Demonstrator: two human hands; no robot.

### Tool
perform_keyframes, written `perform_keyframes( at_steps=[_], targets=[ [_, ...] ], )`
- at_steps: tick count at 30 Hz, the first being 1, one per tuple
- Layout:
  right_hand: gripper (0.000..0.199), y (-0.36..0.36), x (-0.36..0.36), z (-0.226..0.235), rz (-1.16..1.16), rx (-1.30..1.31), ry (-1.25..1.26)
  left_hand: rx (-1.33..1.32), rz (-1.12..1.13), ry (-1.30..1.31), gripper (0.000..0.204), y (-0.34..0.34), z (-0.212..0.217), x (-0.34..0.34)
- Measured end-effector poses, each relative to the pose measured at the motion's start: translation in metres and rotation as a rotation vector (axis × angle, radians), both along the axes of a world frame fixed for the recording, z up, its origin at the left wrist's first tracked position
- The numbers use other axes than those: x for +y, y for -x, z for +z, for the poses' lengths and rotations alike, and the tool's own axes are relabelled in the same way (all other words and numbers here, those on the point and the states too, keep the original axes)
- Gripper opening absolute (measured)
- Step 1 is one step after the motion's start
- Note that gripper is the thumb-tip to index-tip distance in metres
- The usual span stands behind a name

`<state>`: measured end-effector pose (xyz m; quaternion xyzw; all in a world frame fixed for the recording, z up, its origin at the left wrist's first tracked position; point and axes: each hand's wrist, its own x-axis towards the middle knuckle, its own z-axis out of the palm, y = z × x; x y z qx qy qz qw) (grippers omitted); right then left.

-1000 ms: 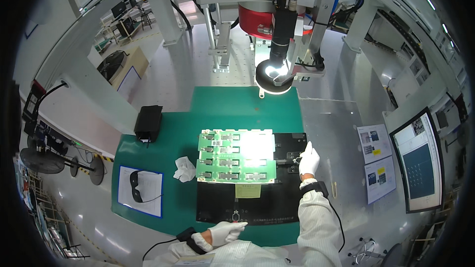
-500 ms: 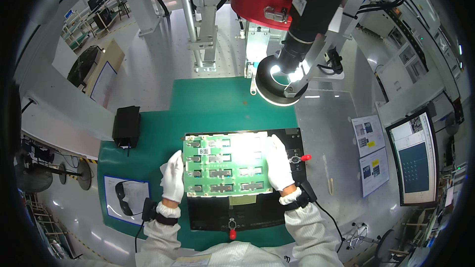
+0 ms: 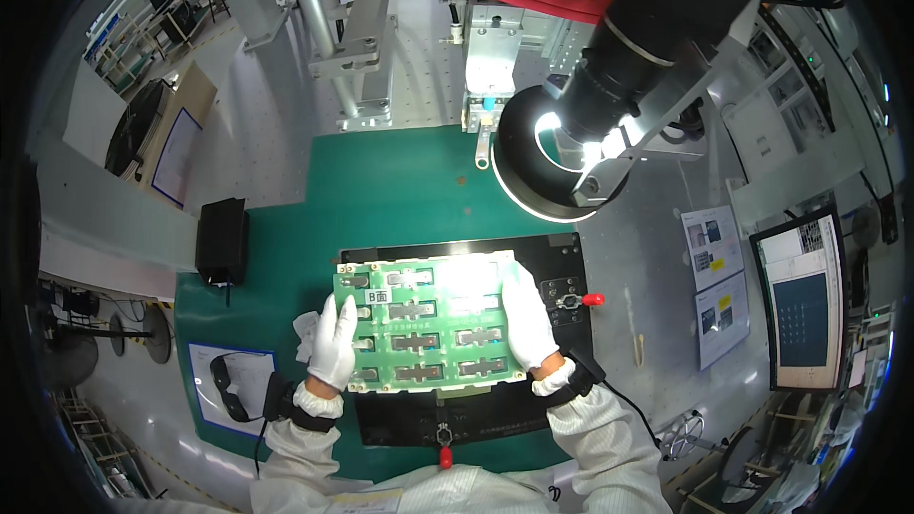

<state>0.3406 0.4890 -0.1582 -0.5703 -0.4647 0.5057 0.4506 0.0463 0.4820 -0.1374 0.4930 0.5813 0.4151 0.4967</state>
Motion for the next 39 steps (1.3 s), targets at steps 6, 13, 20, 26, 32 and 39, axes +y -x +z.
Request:
perform_keyframes(
  at_steps=[6,13,20,26,32,39],
  targets=[
    [0.059,0.005,0.004,0.006,-0.017,-0.345,0.083,-0.1,0.012,0.073,0.03,0.0,0.0,-0.001],
    [0.056,0.012,0.004,0.015,-0.016,-0.302,0.072,-0.24,0.033,0.022,0.032,0.003,-0.007,-0.003],
    [0.055,-0.008,0.01,0.03,0.009,-0.856,-0.122,-0.067,0.065,-0.042,0.05,0.019,-0.02,0.004],
    [0.044,0.049,0.029,0.097,0.076,-0.879,-0.464,-0.034,0.01,-0.037,0.041,0.029,-0.005,0.026],
    [0.019,0.12,0.056,0.093,0.421,-0.986,-0.501,0.218,0.009,0.118,0.038,0.019,0.008,0.049],
    [0.012,0.129,0.059,0.087,0.485,-1.044,-0.633,0.2,-0.009,0.098,0.04,0.028,-0.004,0.047]
  ],
)
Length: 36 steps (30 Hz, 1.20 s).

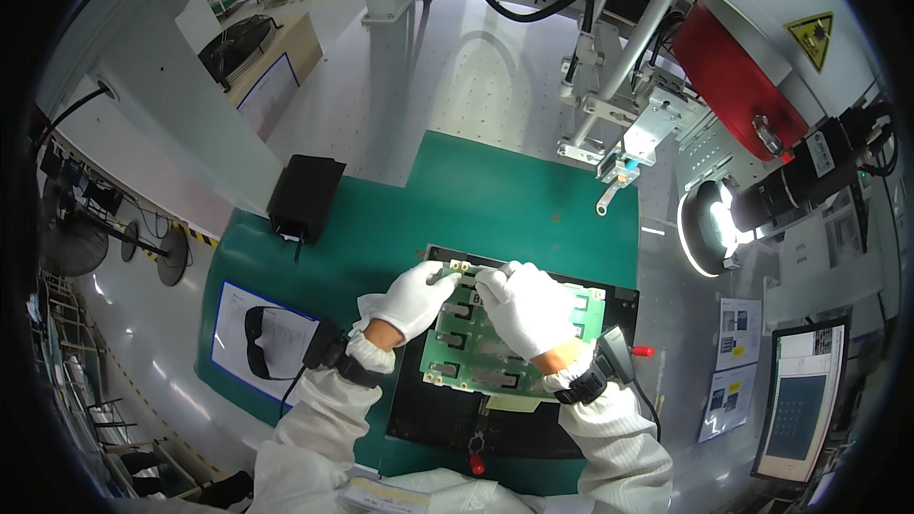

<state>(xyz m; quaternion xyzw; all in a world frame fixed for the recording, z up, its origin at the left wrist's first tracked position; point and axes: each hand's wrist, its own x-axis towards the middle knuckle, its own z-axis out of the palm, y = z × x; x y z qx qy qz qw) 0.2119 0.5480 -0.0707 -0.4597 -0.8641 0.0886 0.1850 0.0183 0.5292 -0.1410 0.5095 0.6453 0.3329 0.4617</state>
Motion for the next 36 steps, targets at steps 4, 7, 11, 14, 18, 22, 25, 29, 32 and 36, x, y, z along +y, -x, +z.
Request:
perform_keyframes(
  at_steps=[4,7,11,14,18,22,25,29,32,36],
  targets=[
    [0.011,-0.001,0.0,-0.003,0.047,-0.047,0.002,0.005,-0.039,-0.019,0.031,-0.001,0.008,-0.004],
    [0.01,0.002,0.007,-0.005,0.084,-0.099,-0.003,0.11,-0.018,0.013,0.033,-0.007,0.023,0.003],
    [0.013,0.009,0.014,-0.005,0.107,-0.19,0.066,0.17,-0.049,0.101,0.035,-0.003,0.01,0.015],
    [0.015,0.009,0.017,-0.006,0.101,-0.234,0.077,0.108,-0.041,0.152,0.034,-0.004,0.008,0.018],
    [0.016,0.006,0.017,-0.017,0.03,-0.17,0.123,0.108,-0.047,0.129,0.033,-0.006,0.005,0.022],
    [0.018,0.008,0.017,-0.018,0.055,-0.176,0.117,0.104,-0.051,0.138,0.033,-0.005,0.004,0.024],
    [0.019,0.007,0.018,-0.015,0.069,-0.163,0.124,0.092,-0.047,0.173,0.04,-0.004,0.002,0.025],
    [0.019,0.006,0.018,-0.02,0.055,-0.137,0.147,0.075,-0.047,0.188,0.04,-0.005,0.006,0.025],
    [0.02,0.008,0.018,-0.012,0.103,-0.173,0.129,0.084,-0.044,0.179,0.04,-0.005,0.007,0.024],
    [0.019,0.005,0.019,-0.024,0.0,-0.098,0.207,0.102,-0.056,0.165,0.04,-0.005,0.007,0.025]
  ],
)
